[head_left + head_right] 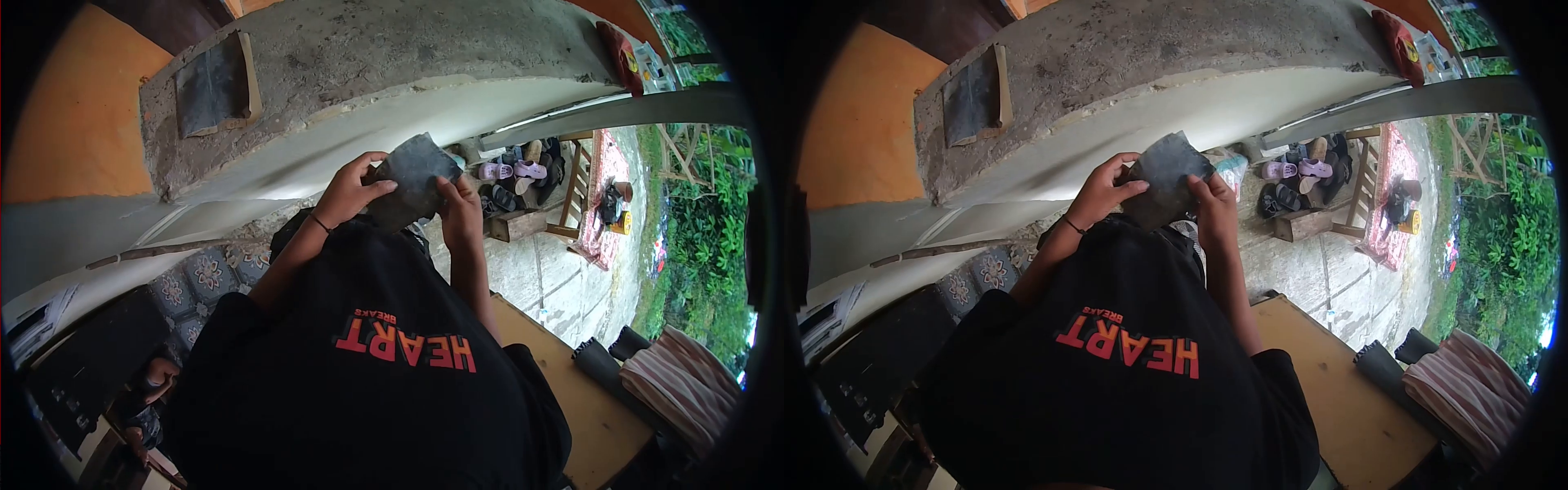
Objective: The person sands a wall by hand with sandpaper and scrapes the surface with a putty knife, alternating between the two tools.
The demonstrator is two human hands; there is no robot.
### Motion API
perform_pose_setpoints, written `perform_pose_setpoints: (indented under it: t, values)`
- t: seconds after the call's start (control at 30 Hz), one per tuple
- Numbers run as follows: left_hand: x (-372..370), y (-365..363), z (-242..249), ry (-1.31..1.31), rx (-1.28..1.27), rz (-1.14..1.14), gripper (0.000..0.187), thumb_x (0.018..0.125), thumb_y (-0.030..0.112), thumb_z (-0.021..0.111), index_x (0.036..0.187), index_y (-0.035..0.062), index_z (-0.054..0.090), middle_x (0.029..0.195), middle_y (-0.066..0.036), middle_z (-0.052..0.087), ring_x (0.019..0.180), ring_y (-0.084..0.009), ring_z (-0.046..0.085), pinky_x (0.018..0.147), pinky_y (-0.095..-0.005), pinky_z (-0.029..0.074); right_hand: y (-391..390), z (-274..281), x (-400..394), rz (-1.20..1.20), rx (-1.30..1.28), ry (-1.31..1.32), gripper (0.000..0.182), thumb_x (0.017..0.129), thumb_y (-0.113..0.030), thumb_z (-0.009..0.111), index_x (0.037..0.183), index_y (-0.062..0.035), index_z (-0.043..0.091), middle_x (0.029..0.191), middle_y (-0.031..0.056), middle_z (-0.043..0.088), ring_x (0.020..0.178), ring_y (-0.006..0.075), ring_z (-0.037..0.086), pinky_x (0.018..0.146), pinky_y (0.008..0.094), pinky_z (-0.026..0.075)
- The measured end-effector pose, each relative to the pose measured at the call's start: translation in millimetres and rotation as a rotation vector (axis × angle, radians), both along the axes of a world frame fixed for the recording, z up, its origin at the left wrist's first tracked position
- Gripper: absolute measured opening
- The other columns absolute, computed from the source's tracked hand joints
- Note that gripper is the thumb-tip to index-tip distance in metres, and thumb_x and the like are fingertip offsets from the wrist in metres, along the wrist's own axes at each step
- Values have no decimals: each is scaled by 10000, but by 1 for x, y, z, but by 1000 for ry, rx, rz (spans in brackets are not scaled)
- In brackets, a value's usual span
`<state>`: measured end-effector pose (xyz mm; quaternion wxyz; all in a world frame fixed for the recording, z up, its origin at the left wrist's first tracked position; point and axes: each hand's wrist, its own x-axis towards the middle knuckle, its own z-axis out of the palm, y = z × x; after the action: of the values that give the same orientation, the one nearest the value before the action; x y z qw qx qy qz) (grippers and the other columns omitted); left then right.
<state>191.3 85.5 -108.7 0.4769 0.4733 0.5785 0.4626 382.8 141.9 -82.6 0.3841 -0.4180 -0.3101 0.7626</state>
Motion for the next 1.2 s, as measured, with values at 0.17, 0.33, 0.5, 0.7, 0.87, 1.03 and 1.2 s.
perform_pose_setpoints:
  t: [0.17,0.33,0.5,0.7,0.87,1.03,1.2]
  values:
    - [-4,0,10,-78,-48,29,402,754,160,664,1083,-4,501,831,-66,597,776,-80,538,678,-244,431,-1,5,-6,241,55,-118,200,827,-137,558,942,23,596,866,55,629,748,106,577,661,246,455]
    - [1,7,18,-177,133,34,402,762,166,661,1084,-14,501,899,-68,588,782,-68,541,671,-235,441,-1,11,-8,230,105,-240,193,816,-136,562,874,41,612,792,50,632,687,90,565,633,236,443]
    - [-4,10,17,-88,56,-66,396,761,177,663,1075,-10,511,929,-57,589,768,-91,546,694,-249,448,-2,8,2,280,186,-317,204,804,-148,568,799,48,627,726,36,624,633,74,543,591,233,426]
    - [-3,17,26,10,-68,-199,327,754,205,662,983,-3,556,840,-60,612,735,-131,555,699,-278,448,-6,-7,14,334,73,-410,194,792,-148,602,888,19,622,812,48,631,745,108,567,707,250,433]
    - [-2,17,40,258,-4,-226,334,752,242,652,950,-11,560,807,-112,617,734,-145,569,697,-293,446,4,10,24,315,128,-65,329,817,-131,554,1097,41,543,1019,81,597,855,96,551,743,239,430]
    - [-12,5,97,157,182,-35,237,783,160,604,928,-16,540,850,-77,586,780,-125,539,717,-261,420,47,21,78,-152,190,-420,438,833,-53,496,1260,-12,407,1192,113,508,910,124,552,769,257,463]
    - [-22,4,134,363,759,389,178,817,134,571,897,1,486,837,-33,498,716,-85,450,662,-233,377,72,25,74,-897,815,-1294,676,778,-30,527,1354,7,174,1278,150,407,986,185,518,846,255,401]
